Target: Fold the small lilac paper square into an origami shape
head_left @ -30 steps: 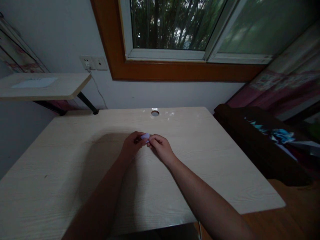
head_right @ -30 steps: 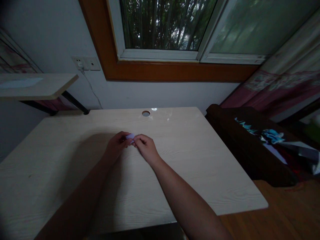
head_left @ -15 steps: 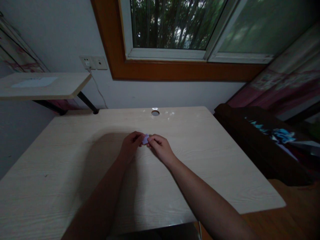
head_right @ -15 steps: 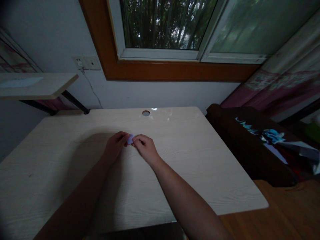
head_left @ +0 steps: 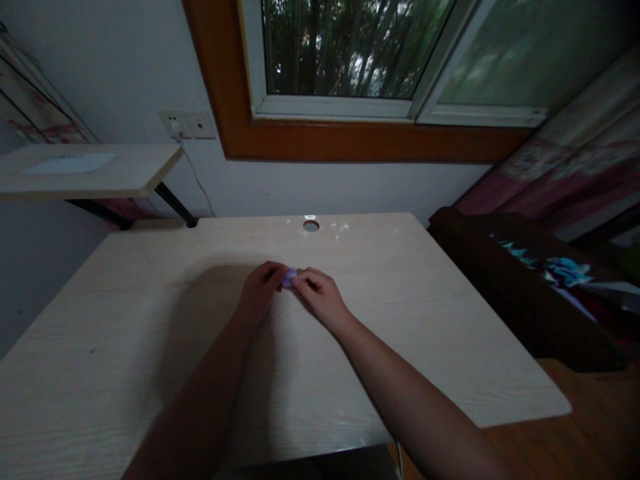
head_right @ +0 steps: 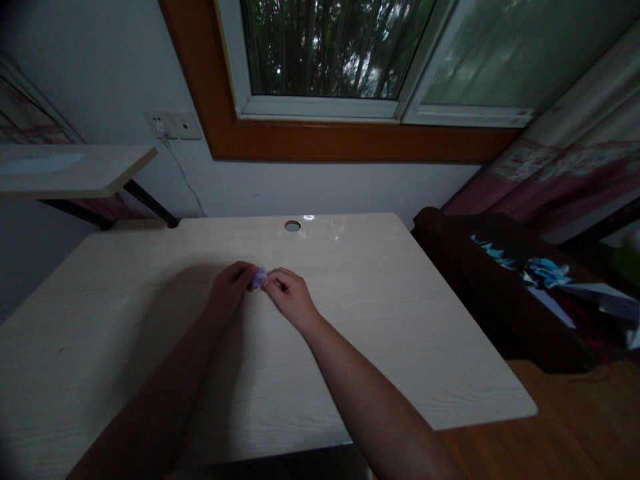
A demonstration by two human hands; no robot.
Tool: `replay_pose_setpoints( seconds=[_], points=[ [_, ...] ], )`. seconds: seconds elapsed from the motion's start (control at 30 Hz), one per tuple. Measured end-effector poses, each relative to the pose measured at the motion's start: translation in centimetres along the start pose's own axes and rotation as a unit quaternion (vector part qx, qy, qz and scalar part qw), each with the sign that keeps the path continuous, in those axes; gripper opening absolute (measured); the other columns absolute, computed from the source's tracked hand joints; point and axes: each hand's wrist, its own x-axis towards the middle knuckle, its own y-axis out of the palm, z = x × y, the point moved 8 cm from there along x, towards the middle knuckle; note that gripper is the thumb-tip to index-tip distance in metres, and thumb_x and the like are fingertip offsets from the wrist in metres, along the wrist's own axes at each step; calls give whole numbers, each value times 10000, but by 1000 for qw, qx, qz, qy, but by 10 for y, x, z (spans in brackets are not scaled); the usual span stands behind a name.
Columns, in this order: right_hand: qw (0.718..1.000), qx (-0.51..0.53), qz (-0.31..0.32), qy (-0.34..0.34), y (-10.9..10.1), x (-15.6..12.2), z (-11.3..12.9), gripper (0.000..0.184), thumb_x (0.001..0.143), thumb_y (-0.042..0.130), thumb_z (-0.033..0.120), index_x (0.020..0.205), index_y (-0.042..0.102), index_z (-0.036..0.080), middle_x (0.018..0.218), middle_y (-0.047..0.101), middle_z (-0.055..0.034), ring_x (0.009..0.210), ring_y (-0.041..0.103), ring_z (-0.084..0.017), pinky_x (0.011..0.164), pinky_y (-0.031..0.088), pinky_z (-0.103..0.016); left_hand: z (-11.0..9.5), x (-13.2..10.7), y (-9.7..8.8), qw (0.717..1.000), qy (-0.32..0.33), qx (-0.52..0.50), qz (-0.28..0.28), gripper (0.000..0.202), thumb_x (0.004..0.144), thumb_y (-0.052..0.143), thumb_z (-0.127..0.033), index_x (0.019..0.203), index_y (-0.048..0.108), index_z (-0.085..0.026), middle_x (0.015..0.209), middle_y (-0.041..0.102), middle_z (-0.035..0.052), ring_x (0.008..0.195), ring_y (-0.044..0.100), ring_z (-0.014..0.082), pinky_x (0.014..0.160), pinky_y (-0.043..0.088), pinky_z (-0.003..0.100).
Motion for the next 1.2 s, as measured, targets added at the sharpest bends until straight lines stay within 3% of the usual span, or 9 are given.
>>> replay_pose_setpoints(
  seconds=[0.57,1.2],
  points=[
    [997,-57,-36,-27,-5,-1,1,196,924,642,344,811,736,216,726,611,-7,679,558,-146,635,410,-264,10,2,5,998,-1,-58,23,273,780,753,-401,912,684,-173,691,653,-10,619,572,116,585,466,236],
    [993,-69,-88,-20,-15,-1,-1,175,904,668,343,790,712,218,717,594,4,656,542,-145,638,422,-275,8,2,7,996,-14,-83,43,179,752,729,-293,863,662,-169,672,660,-8,628,587,125,609,462,247]
  ],
)
